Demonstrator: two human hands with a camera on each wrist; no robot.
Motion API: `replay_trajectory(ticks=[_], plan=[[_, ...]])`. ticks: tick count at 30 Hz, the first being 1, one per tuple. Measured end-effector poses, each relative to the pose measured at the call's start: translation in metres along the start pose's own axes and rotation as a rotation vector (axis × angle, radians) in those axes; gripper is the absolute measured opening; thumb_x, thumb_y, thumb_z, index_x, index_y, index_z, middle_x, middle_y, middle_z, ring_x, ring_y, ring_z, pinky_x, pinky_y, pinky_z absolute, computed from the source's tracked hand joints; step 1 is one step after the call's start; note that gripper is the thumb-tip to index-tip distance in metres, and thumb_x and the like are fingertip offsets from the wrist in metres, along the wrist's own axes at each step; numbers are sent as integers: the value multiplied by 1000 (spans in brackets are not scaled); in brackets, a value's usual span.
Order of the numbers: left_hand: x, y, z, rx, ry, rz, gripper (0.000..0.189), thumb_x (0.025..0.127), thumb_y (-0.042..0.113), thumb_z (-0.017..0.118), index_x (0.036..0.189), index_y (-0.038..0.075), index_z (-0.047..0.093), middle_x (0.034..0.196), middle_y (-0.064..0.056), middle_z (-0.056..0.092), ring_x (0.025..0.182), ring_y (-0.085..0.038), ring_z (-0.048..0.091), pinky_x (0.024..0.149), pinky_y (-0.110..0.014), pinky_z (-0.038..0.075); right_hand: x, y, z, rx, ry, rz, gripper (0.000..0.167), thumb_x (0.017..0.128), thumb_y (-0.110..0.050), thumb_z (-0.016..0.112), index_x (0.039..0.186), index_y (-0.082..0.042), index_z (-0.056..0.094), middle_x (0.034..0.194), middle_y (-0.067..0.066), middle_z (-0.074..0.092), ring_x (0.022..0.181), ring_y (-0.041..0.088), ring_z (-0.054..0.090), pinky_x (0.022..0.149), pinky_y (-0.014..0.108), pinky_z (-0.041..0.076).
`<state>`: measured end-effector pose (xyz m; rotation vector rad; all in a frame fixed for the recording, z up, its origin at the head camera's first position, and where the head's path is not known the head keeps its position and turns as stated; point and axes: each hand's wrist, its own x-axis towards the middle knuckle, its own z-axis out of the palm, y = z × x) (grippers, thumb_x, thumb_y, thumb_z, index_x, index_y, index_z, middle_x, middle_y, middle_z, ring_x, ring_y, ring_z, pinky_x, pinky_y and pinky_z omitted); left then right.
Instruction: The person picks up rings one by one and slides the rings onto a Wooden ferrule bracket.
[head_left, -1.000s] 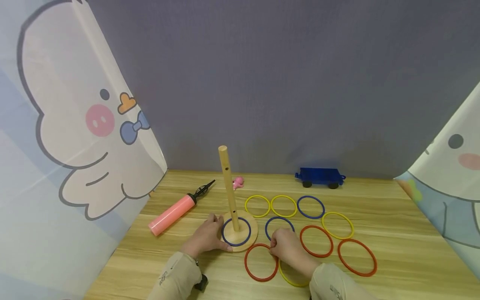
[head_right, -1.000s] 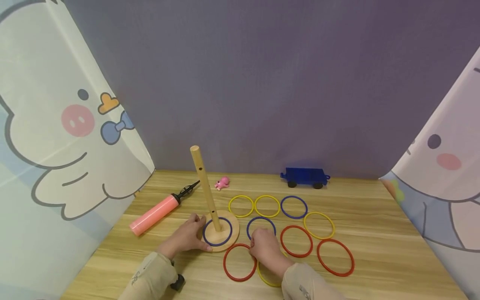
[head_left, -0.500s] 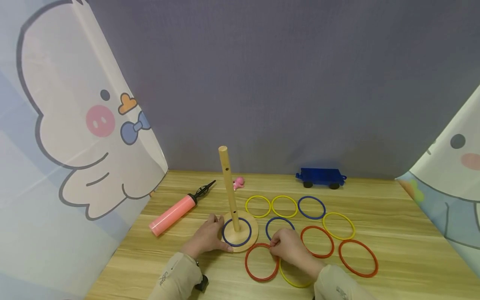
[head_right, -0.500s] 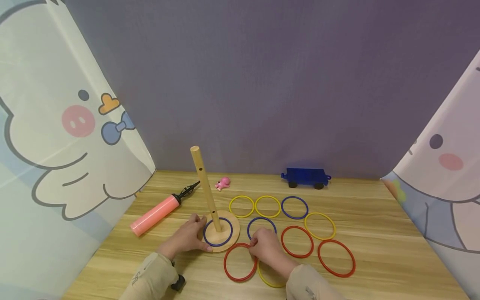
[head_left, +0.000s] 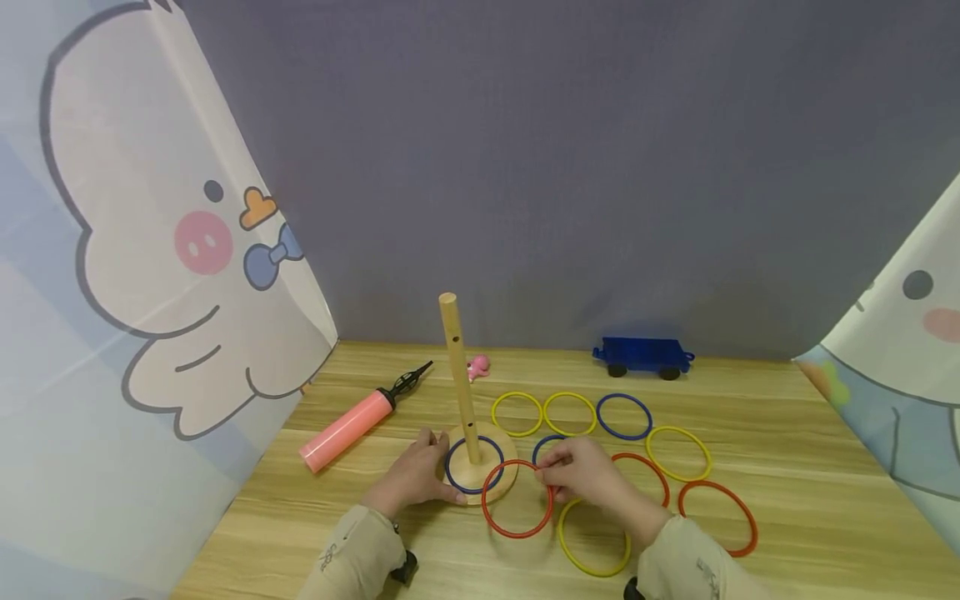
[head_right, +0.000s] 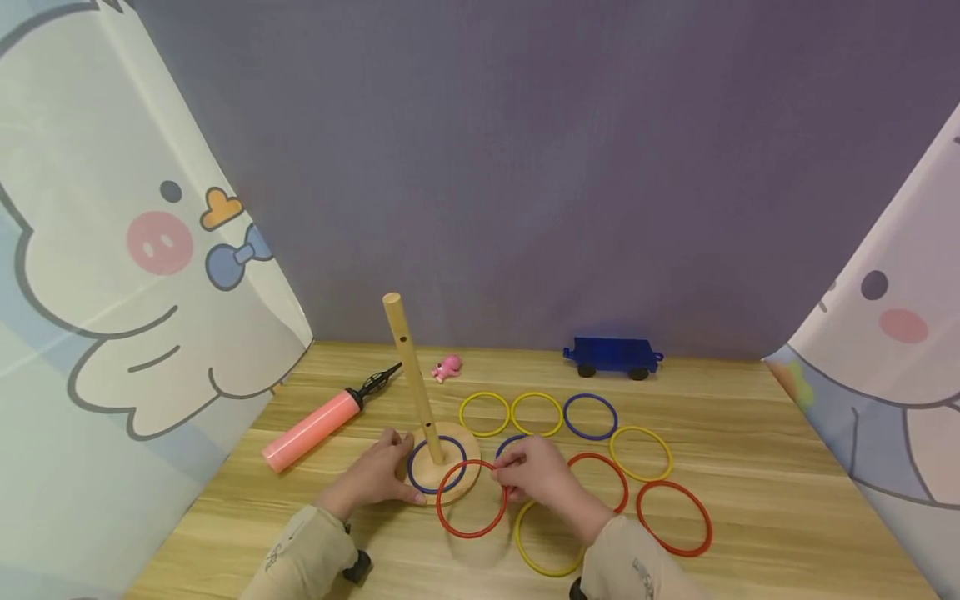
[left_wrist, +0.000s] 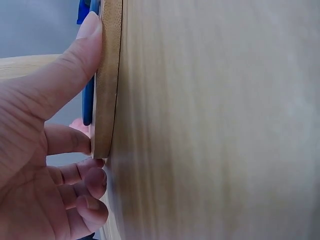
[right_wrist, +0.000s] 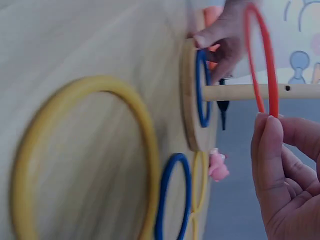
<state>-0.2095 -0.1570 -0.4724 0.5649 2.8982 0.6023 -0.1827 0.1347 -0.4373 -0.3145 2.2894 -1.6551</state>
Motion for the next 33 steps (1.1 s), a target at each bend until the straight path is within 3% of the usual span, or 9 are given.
replay_trajectory(ticks=[9,18,33], plan=[[0,-1,0,-12,-9,-8,111,63,51,88,145,-7,40,107,-11,44,93,-23,46,85,-44,45,4,-26,-3,144,14,4,19,89,-7,70,102,7,70,83,10,70,65,17,65,66,41,56],[1,-5,6,-4,10,-1,114,60,55,88,144,-8,41,110,-13,44,96,-25,48,87,-46,45,5,-56,-2,183,75,-3,26,89,-12,72,107,6,70,86,8,70,67,17,64,67,36,56],[1,-2,4,0,13,-6,111,60,54,88,144,-3,44,103,-9,42,89,-20,46,80,-41,44,2,-121,-13,208,122,-121,23,89,-7,71,106,7,71,81,9,70,65,17,65,66,34,56]])
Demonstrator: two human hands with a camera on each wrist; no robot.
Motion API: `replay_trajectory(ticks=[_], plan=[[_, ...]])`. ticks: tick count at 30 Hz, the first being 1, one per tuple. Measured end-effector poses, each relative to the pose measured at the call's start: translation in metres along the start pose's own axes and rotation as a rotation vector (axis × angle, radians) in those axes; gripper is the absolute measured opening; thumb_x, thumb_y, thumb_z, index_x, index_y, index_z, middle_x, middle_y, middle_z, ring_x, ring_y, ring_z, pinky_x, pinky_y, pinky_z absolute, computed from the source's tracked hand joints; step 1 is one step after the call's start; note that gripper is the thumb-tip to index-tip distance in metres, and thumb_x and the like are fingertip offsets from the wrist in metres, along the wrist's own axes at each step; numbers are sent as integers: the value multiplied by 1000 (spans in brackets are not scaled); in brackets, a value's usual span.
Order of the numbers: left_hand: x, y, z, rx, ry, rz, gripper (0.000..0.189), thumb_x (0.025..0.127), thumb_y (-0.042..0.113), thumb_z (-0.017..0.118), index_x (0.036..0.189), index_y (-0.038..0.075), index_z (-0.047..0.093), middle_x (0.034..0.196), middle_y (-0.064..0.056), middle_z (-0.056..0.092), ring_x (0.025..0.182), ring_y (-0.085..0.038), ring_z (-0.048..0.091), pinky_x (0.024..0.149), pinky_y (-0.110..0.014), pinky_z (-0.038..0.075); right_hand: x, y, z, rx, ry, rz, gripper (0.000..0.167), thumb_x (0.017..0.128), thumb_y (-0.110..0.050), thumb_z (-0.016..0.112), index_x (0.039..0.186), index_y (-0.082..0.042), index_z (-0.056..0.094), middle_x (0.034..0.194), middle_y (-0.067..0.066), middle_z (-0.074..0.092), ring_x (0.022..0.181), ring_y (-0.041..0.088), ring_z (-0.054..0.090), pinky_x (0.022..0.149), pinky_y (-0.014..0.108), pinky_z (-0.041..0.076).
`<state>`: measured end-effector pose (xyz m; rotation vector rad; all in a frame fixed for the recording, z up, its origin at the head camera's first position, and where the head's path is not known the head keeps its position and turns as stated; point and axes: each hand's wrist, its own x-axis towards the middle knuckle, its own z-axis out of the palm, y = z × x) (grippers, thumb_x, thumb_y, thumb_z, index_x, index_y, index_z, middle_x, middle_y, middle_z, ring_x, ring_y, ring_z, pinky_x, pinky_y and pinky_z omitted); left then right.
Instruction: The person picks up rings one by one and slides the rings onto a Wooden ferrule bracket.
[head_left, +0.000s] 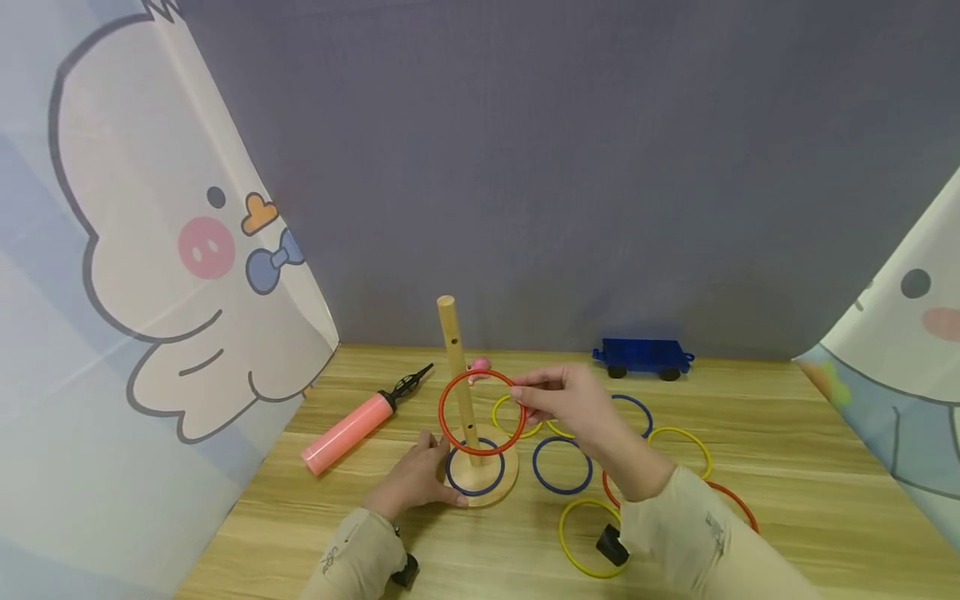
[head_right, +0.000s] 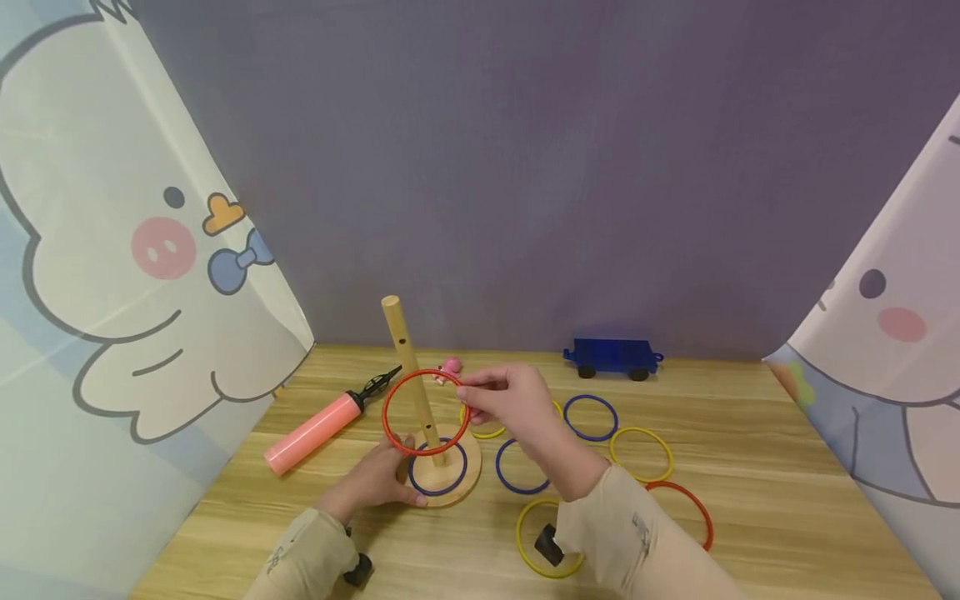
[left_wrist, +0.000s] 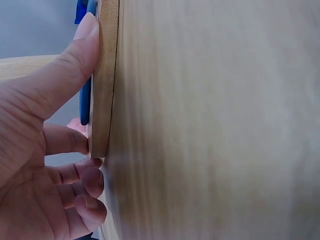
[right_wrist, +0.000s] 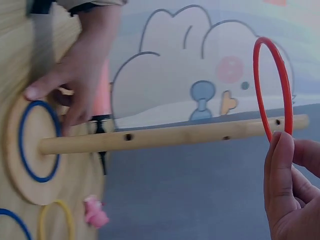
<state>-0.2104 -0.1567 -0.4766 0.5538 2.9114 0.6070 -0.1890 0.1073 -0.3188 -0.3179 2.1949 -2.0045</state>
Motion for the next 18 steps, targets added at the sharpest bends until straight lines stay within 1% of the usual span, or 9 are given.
replay_trajectory(ticks=[7,13,18], plan=[[-2,2,-2,6,-1,11,112,61,54,88,143,-7,43,109,-14,45,97,-26,50,86,-46,45,2,-26,1,-22,14,-77,22,89,-8,71,106,7,71,81,9,70,65,17,66,65,32,56],[-2,2,-1,21,-1,12,112,61,54,88,142,-9,43,111,-16,46,99,-29,52,87,-47,45,3,-46,1,3,34,-101,24,88,-8,73,107,7,71,82,9,69,65,18,66,66,35,56],[-2,2,-2,20,-8,9,112,61,54,88,142,-8,43,111,-16,45,99,-28,52,87,-47,46,2,-66,-1,8,64,-127,23,88,-9,73,106,5,71,87,10,71,67,18,66,67,34,56]])
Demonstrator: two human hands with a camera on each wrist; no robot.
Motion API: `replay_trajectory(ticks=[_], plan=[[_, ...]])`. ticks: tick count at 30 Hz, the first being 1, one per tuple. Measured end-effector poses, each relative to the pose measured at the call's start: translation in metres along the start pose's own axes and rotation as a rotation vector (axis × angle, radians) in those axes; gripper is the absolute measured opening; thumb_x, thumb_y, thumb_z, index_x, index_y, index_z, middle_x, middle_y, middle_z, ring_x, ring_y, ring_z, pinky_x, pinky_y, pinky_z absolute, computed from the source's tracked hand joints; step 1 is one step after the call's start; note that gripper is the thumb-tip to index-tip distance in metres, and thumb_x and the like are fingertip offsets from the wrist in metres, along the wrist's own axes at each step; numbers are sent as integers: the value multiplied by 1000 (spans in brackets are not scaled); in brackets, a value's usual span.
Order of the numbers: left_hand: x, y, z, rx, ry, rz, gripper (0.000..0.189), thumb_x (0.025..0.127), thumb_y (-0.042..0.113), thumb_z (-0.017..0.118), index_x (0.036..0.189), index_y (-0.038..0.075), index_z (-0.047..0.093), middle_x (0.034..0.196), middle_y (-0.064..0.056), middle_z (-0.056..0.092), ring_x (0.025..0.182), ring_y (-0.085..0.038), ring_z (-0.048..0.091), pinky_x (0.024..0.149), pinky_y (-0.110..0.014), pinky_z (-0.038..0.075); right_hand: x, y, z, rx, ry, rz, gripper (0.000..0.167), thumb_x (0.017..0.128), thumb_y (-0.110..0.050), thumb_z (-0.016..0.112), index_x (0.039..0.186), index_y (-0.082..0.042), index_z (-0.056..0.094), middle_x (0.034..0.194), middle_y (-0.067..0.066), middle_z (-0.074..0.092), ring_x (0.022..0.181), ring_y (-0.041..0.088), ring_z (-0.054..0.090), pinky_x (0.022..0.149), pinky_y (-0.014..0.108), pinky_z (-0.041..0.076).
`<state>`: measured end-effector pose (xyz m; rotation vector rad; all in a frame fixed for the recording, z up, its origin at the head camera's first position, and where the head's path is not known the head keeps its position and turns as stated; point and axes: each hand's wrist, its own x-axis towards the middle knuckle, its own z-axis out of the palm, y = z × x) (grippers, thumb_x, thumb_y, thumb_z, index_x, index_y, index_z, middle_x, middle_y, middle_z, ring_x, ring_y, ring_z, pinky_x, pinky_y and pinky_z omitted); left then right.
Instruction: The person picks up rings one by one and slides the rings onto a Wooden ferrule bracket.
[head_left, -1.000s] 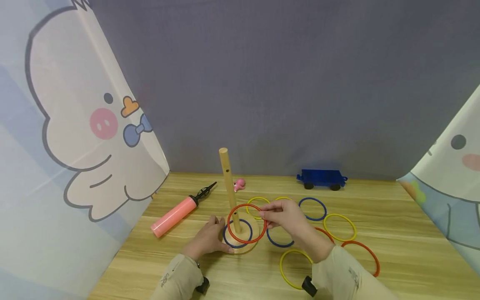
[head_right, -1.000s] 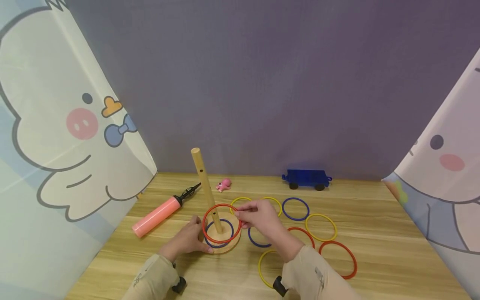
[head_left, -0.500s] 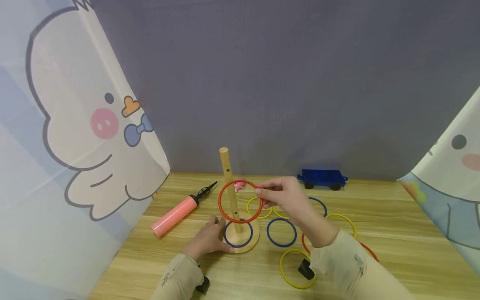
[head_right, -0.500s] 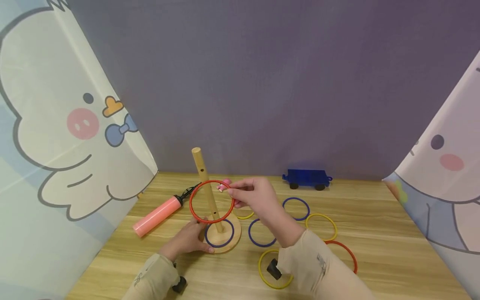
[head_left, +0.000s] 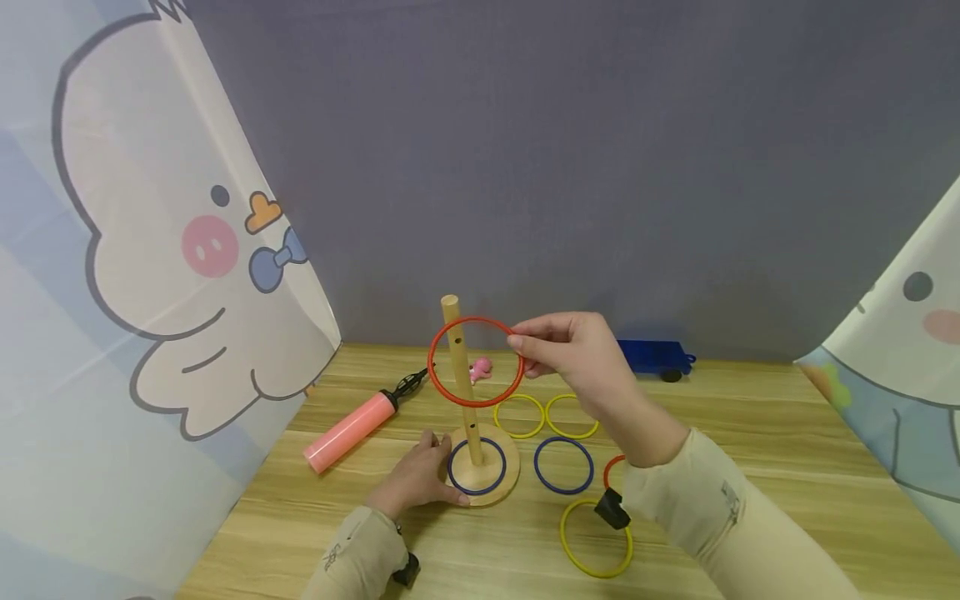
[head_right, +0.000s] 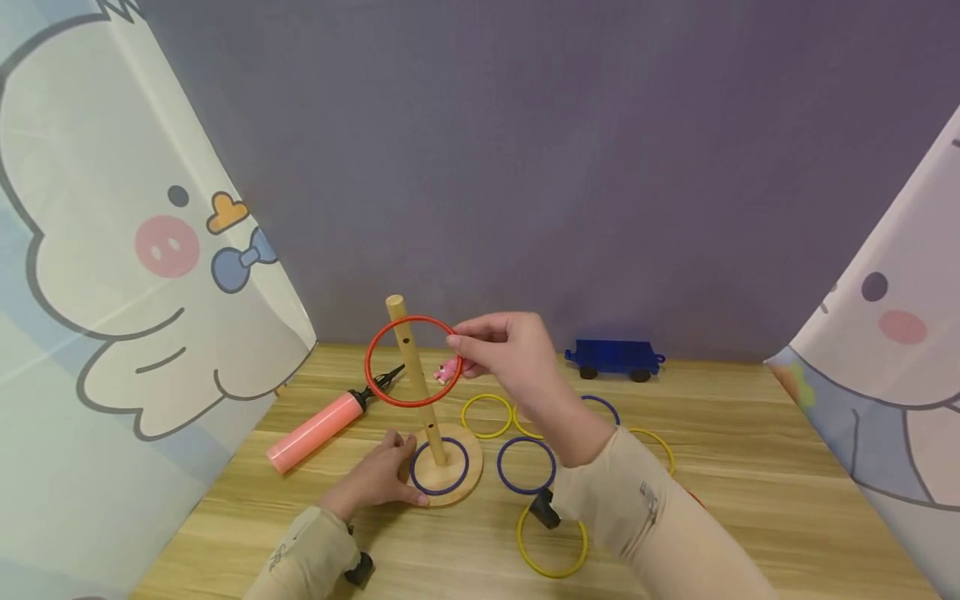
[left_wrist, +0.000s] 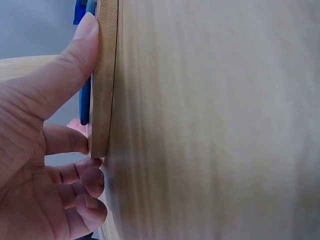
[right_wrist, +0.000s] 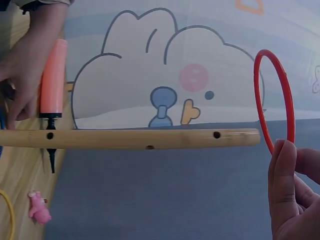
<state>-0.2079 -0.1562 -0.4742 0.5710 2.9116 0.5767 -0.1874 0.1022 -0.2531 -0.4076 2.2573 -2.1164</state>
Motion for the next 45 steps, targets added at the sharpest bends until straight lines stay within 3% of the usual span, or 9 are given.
replay_trajectory(ticks=[10,13,21,34,39,45], plan=[[2,2,-2,-5,-5,2,111,62,55,87,142,-8,43,112,-17,46,100,-29,52,88,-47,45,12,-25,3,20,67,-47,23,88,-13,74,105,1,73,93,13,70,72,20,68,71,38,56],[2,1,-2,-3,-10,0,111,62,55,87,142,-8,43,113,-17,45,100,-29,52,88,-47,45,18,-24,7,28,88,-50,23,87,-14,75,105,0,73,93,14,69,71,20,68,73,41,56],[0,-5,1,-15,0,15,111,63,55,86,143,-9,42,115,-19,45,103,-32,53,89,-49,45,31,-6,13,37,148,13,22,87,-14,75,105,0,73,92,14,68,71,21,67,69,34,56],[0,-3,-2,-26,-5,14,112,62,53,88,143,-9,42,115,-20,45,104,-33,52,90,-50,44,29,46,17,-9,127,157,16,88,-10,73,101,1,74,91,15,68,68,22,67,64,31,56],[1,-4,-1,-23,-5,5,112,63,55,87,144,-9,41,115,-19,45,104,-32,52,91,-49,44,27,79,21,-21,118,188,15,88,-3,71,100,6,72,85,15,68,63,19,65,62,32,56],[1,-5,0,-31,5,4,114,62,54,87,144,-8,41,109,-13,44,97,-26,50,86,-46,45,22,123,27,-83,119,239,7,87,-2,72,92,2,74,79,13,68,60,19,64,61,34,56]])
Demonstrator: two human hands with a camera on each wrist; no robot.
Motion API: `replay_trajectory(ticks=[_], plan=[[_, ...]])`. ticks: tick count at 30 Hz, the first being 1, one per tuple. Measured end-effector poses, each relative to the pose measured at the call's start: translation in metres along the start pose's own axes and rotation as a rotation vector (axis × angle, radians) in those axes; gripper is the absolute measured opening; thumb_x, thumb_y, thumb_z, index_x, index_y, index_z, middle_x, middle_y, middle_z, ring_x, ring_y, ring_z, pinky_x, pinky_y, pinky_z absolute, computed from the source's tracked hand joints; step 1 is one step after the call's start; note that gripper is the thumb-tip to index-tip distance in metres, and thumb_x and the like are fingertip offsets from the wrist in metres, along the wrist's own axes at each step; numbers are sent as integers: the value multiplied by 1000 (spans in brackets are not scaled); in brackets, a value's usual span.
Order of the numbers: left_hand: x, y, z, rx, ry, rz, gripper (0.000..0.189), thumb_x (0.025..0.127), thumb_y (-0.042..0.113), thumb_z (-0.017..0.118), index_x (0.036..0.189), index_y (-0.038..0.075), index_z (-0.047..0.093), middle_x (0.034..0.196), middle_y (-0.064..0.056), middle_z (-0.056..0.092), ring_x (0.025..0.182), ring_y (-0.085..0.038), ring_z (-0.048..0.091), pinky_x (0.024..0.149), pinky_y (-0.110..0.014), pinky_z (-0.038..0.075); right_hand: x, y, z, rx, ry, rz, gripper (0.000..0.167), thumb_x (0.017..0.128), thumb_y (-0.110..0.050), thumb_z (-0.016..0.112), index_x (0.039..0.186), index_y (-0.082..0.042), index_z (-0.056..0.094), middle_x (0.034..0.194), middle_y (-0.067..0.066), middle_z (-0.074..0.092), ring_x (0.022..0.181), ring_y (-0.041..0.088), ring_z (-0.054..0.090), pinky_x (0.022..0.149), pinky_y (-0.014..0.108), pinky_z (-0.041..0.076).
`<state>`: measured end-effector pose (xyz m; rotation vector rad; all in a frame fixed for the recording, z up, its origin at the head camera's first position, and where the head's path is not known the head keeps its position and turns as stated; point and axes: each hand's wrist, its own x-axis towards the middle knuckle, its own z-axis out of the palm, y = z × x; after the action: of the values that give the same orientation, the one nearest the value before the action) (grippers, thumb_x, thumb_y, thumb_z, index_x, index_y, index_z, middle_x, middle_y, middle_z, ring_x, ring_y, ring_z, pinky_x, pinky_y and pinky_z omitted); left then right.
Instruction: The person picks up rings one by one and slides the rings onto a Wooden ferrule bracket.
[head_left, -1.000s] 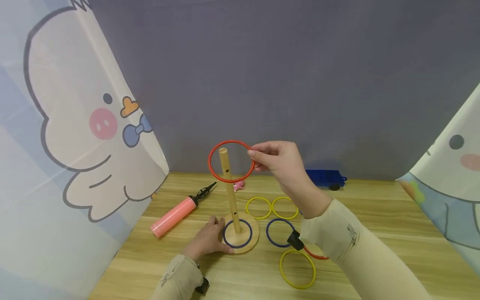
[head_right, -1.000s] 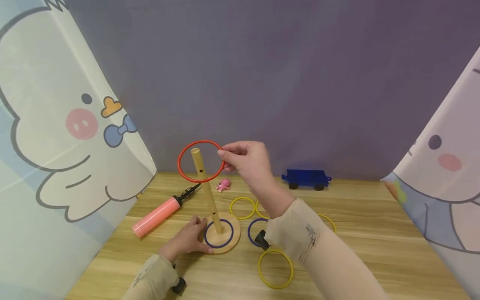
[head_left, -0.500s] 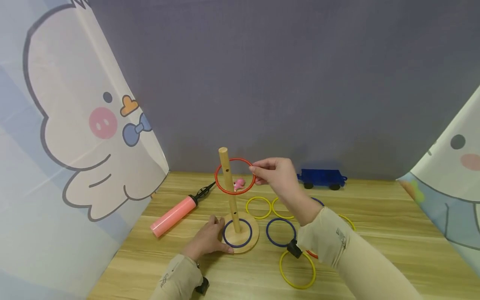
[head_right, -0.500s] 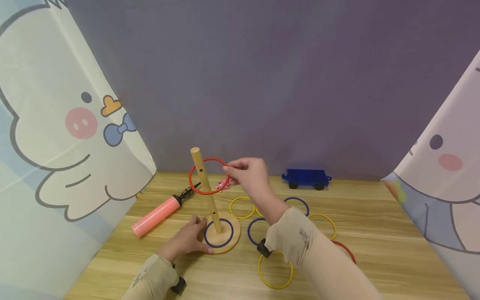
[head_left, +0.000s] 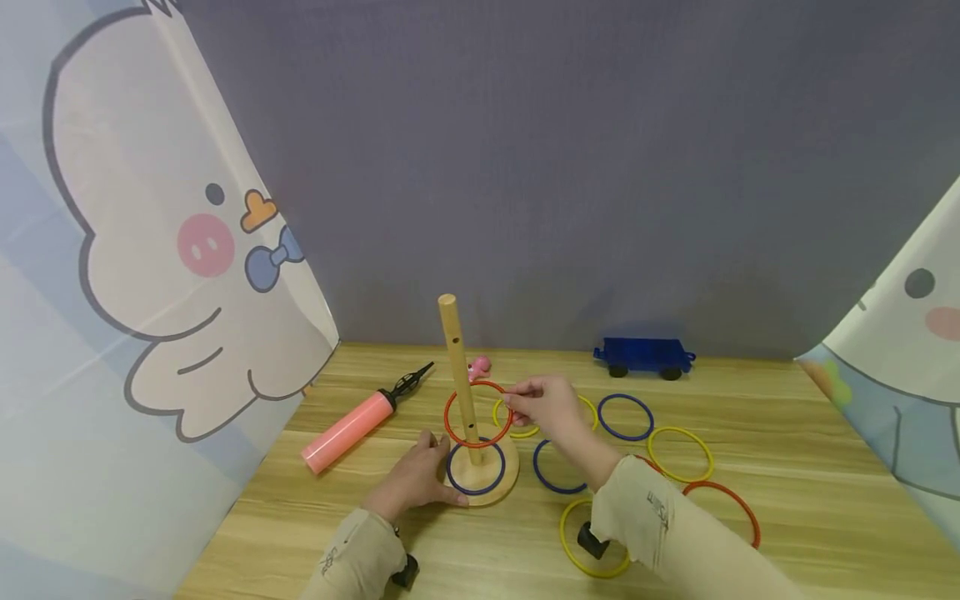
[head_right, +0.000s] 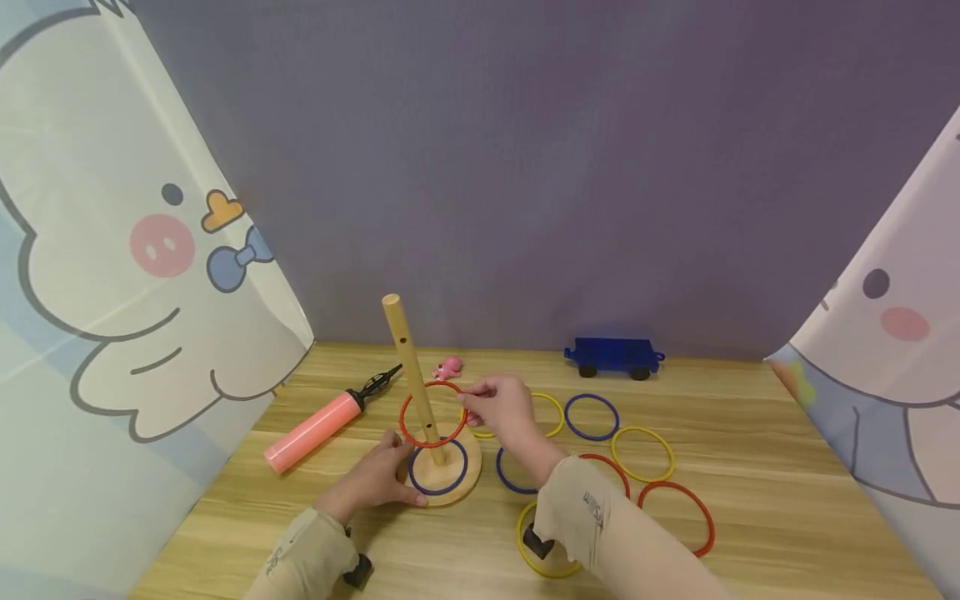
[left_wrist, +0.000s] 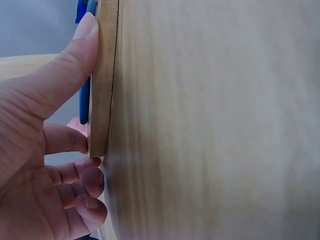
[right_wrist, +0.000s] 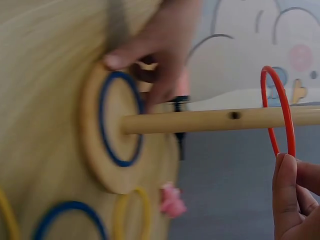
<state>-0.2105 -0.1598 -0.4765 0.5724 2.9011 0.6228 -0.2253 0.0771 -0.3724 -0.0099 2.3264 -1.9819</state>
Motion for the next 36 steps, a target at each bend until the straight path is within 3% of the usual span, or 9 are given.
replay_trajectory(ticks=[4,9,14,24,31,36], plan=[[1,-1,1,-19,-5,-12,115,61,54,88,145,-8,39,106,-11,43,93,-24,49,83,-45,45,2,28,6,-24,-2,0,6,86,-1,72,89,4,73,76,12,68,58,19,64,59,35,56],[2,-3,3,-17,-4,-19,117,61,56,87,145,-9,38,112,-14,44,100,-28,52,87,-47,46,1,62,15,-73,-23,-27,6,86,1,71,88,7,73,78,17,69,54,17,63,61,43,56],[3,-4,4,-8,2,3,116,61,55,87,144,-10,39,114,-17,45,102,-31,53,88,-48,45,1,84,22,-72,-37,-11,5,85,2,71,86,6,73,77,15,69,55,17,62,58,40,56],[1,-1,2,-16,-1,-7,115,62,54,87,144,-10,38,115,-17,45,103,-32,53,87,-49,46,7,98,29,-84,-18,15,5,85,0,72,86,5,73,69,8,67,53,15,63,55,34,55],[1,-1,2,-25,-6,-10,115,63,53,87,144,-11,38,116,-19,45,105,-34,53,87,-50,46,7,102,29,-234,6,-71,5,83,0,75,79,3,74,63,7,66,51,18,63,50,29,52],[2,-3,2,-10,1,-3,115,62,54,87,144,-11,38,114,-17,45,103,-32,53,88,-48,45,4,98,20,-279,-10,-107,6,84,0,72,80,2,75,64,9,66,54,20,63,51,29,52]])
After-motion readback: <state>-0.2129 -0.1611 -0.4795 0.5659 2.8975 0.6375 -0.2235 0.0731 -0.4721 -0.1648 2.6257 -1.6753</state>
